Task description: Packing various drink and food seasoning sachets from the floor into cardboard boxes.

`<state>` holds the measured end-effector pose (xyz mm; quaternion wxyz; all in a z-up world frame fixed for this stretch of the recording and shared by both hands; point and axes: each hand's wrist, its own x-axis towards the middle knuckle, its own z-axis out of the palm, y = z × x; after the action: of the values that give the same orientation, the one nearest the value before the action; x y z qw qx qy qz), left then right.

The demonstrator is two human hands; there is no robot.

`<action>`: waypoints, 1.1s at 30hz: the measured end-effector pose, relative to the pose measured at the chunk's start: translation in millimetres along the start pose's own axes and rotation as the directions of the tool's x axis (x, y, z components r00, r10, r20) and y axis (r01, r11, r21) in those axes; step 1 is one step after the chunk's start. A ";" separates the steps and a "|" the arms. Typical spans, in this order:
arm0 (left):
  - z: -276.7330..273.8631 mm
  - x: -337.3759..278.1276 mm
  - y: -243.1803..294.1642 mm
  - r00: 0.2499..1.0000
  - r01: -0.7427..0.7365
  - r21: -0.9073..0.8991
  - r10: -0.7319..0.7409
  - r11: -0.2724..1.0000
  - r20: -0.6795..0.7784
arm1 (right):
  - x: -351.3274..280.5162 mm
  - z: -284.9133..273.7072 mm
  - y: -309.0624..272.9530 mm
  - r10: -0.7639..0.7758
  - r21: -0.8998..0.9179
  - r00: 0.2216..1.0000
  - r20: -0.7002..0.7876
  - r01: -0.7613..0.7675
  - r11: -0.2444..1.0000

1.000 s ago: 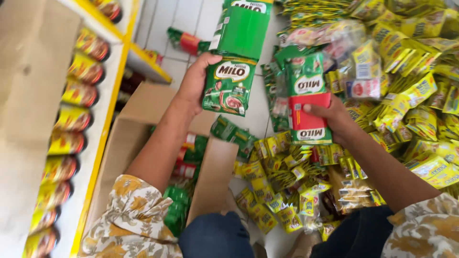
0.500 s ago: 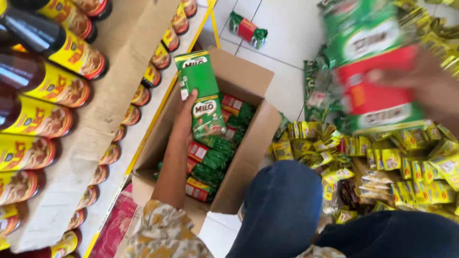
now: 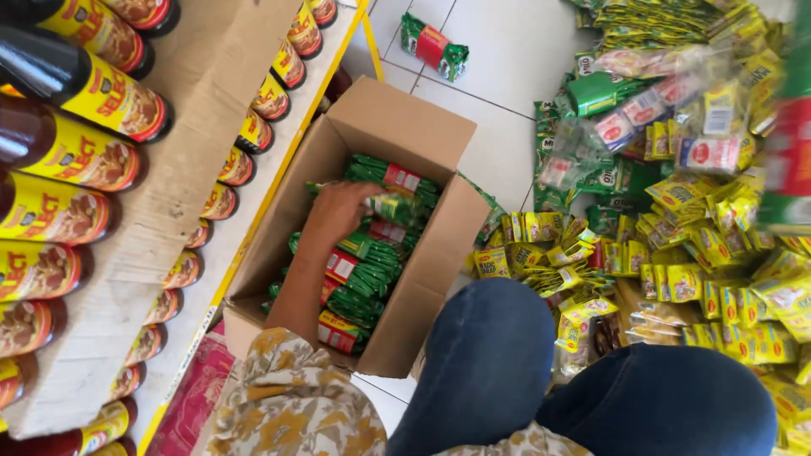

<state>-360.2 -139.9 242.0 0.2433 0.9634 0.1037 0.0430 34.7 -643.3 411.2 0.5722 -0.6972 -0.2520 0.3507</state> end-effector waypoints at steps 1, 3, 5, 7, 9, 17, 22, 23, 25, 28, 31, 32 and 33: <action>11.7 -6.7 -7.9 0.996 -0.016 0.075 0.009 0.997 0.089 | 11.4 23.3 9.8 0.002 0.011 1.000 0.018 -0.002 1.000; 6.5 -14.0 10.6 0.994 -0.010 0.119 -0.003 0.993 0.107 | 46.3 62.1 12.2 0.001 0.046 0.999 0.043 -0.003 0.999; 10.5 -16.4 17.8 0.991 -0.007 0.154 -0.013 0.988 0.131 | 86.8 97.8 9.9 0.010 0.076 0.998 0.064 -0.015 0.997; 18.3 -15.8 12.0 0.992 -0.052 0.180 0.030 0.982 0.119 | 120.2 131.1 11.8 0.019 0.097 0.996 0.089 -0.028 0.995; 12.0 -13.8 25.6 0.985 0.003 0.160 -0.031 0.987 0.168 | 148.0 184.5 -10.1 0.030 0.187 0.979 0.201 -0.068 0.980; 20.8 -23.1 20.3 0.996 0.040 0.079 -0.046 0.996 0.071 | 192.5 325.6 19.9 -0.112 0.240 0.845 0.522 -0.019 0.971; 43.8 -40.3 28.8 0.963 0.201 0.029 -0.191 0.979 -0.191 | 197.5 392.6 52.0 -0.163 -0.262 0.876 0.454 0.306 0.915; 42.4 -39.0 28.8 0.963 0.197 0.035 -0.186 0.980 -0.196 | 196.3 402.4 53.0 -0.171 -0.261 0.876 0.452 0.313 0.913; 45.9 -41.6 34.2 0.928 0.181 0.035 -0.158 0.983 -0.337 | 184.4 418.7 61.3 -0.231 -0.614 0.905 0.356 0.413 0.673; 51.7 -43.4 26.6 0.913 0.255 -0.038 -0.253 0.966 -0.320 | 183.4 431.2 84.2 -0.139 -0.750 0.912 0.386 0.398 0.528; 47.9 -42.5 30.8 0.905 0.222 -0.049 -0.224 0.974 -0.362 | 182.3 440.6 111.2 -0.011 -0.799 0.929 0.370 0.325 0.506; 48.3 -41.8 29.1 0.905 0.221 -0.054 -0.225 0.974 -0.360 | 181.7 443.8 116.3 -0.006 -0.801 0.929 0.369 0.321 0.504; 49.1 -40.7 27.9 0.905 0.233 -0.063 -0.240 0.971 -0.351 | 181.0 446.3 121.7 -0.060 -0.804 0.928 0.368 0.350 0.481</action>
<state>-388.3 -195.4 210.9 0.2336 0.9174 0.2615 0.1882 -205.0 -256.4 212.0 0.1454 -0.7925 -0.5555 0.2057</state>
